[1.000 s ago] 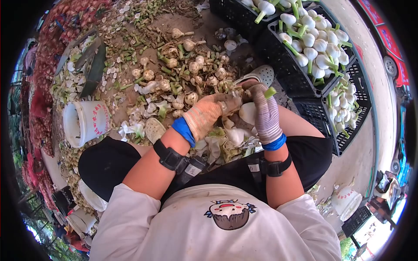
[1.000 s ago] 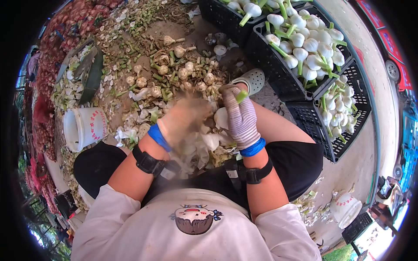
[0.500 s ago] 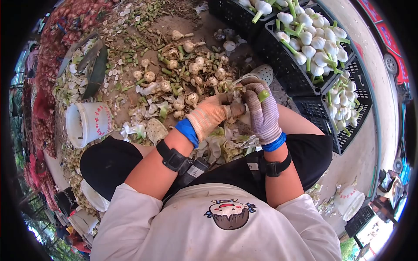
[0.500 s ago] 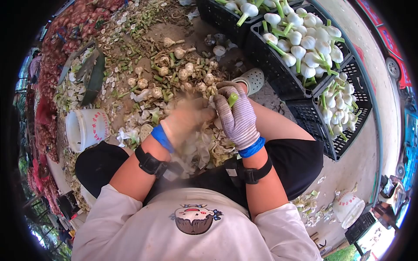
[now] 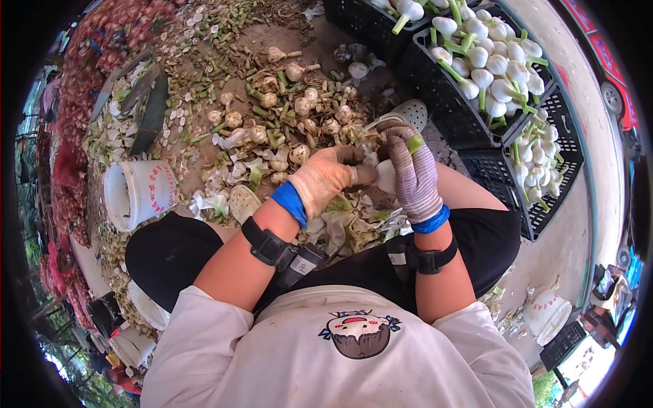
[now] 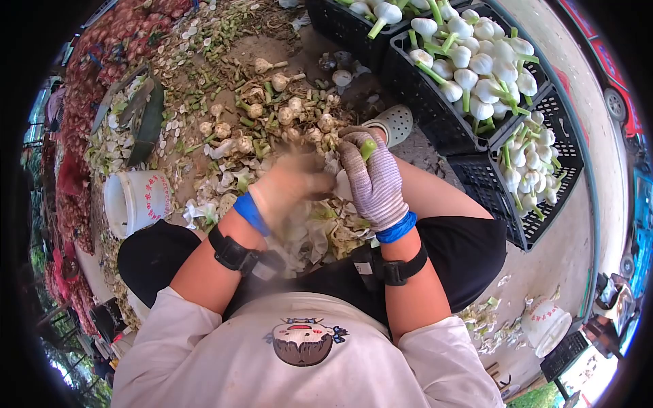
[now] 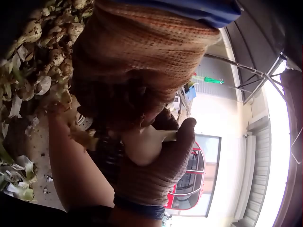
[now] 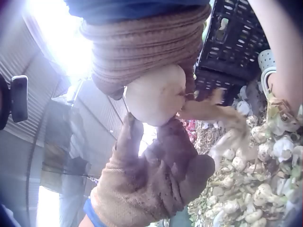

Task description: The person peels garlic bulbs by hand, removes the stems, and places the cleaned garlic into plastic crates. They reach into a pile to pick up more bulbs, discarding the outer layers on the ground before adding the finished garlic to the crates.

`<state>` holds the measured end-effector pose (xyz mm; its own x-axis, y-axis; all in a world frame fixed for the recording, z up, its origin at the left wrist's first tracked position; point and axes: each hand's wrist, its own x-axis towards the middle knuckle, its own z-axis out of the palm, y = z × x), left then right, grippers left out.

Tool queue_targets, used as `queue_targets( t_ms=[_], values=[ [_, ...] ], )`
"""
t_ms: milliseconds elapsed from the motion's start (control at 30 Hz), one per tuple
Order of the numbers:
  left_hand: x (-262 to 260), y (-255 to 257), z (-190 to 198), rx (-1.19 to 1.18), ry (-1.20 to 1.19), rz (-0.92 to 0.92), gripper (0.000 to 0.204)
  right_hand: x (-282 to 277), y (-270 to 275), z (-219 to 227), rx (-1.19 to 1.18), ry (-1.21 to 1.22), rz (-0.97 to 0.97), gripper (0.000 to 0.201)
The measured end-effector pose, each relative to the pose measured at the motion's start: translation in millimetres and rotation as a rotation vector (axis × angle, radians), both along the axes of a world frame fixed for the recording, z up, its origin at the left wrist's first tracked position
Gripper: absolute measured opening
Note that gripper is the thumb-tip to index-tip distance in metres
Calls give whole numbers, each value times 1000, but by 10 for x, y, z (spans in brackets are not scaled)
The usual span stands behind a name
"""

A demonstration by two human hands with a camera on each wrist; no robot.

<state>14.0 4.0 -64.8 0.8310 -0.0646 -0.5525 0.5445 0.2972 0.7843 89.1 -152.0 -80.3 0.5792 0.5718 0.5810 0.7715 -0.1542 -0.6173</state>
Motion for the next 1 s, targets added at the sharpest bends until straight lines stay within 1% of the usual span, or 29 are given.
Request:
queue_targets(
  t_ms=[33, 67, 100, 167, 200, 267, 300, 367, 400, 433, 500, 533, 567, 600, 633, 667, 700, 733, 767, 833, 900, 933, 967, 1000],
  values=[
    [-31, 27, -83, 81, -114, -57, 33, -11, -7, -2, 0, 1, -2, 17],
    [-37, 32, -89, 161, -227, -115, 34, -32, 0, 23, 57, 231, -5, 17],
    [-42, 27, -86, 161, -226, -117, 34, -44, 3, 35, 115, 461, -7, 17],
    [-41, 15, -14, 138, -239, -24, 34, -12, 11, 28, 89, 495, -20, 18],
    [-16, -13, 47, 139, -239, -25, 34, 0, 13, 25, 63, 529, -31, 19],
    [52, -100, 158, 394, -45, -54, 32, -4, 14, -37, 69, 528, -60, 20],
    [49, -120, 153, 395, -44, -53, 32, -9, 18, -54, 72, 527, -88, 22],
    [30, -153, 98, 87, -31, 156, 32, 47, 38, -1, 946, 1633, 160, 33],
    [50, -158, -14, 7, -150, 126, 31, 74, 48, 23, 992, 1680, 17, 43],
    [20, -154, -68, 3, -152, 125, 31, 151, -8, -46, 1200, 1908, 238, 48],
    [-37, -158, 58, 88, -18, -471, 26, 197, -96, -174, 1135, 1925, 529, 50],
    [-77, -191, 10, 215, -146, -686, 23, 208, -139, -225, 1138, 1923, 526, 50],
    [-87, -239, 127, 239, -98, -743, 27, 208, -152, -214, 1145, 1995, 321, 48],
    [-121, -258, 55, 257, -202, -623, 31, 211, -163, -199, 1145, 2055, 112, 47],
    [-149, -264, -35, 275, -305, -500, 36, 277, -302, -189, 1288, 2005, 221, 47],
    [-162, -255, -68, 277, -304, -499, 36, 352, -457, -160, 1426, 1947, 333, 49],
    [-171, -241, -97, 198, -288, -433, 35, 414, -478, 126, 1603, 1737, 184, 57],
    [-175, -229, -119, 119, -273, -368, 33, 525, -680, 213, 1800, 1665, 415, 67],
    [-175, -218, -132, 41, -259, -304, 32, 520, -697, 406, 1748, 1496, 255, 74],
    [-155, -200, -143, -118, -232, -185, 30, 455, -597, 387, 1467, 1434, 91, 68],
    [-109, -179, -165, -280, -204, -67, 29, 258, -374, -58, 588, 1067, 188, 40],
    [-110, -161, -182, -362, -182, -3, 28, 134, -150, 140, 450, 1518, 88, 35],
    [-123, -130, -197, -442, -156, 66, 27, -108, 43, 136, 336, 1312, -42, 40],
    [-165, -146, -202, -439, -150, 73, 27, -182, 143, 139, 157, 1338, -14, 43]
  ],
)
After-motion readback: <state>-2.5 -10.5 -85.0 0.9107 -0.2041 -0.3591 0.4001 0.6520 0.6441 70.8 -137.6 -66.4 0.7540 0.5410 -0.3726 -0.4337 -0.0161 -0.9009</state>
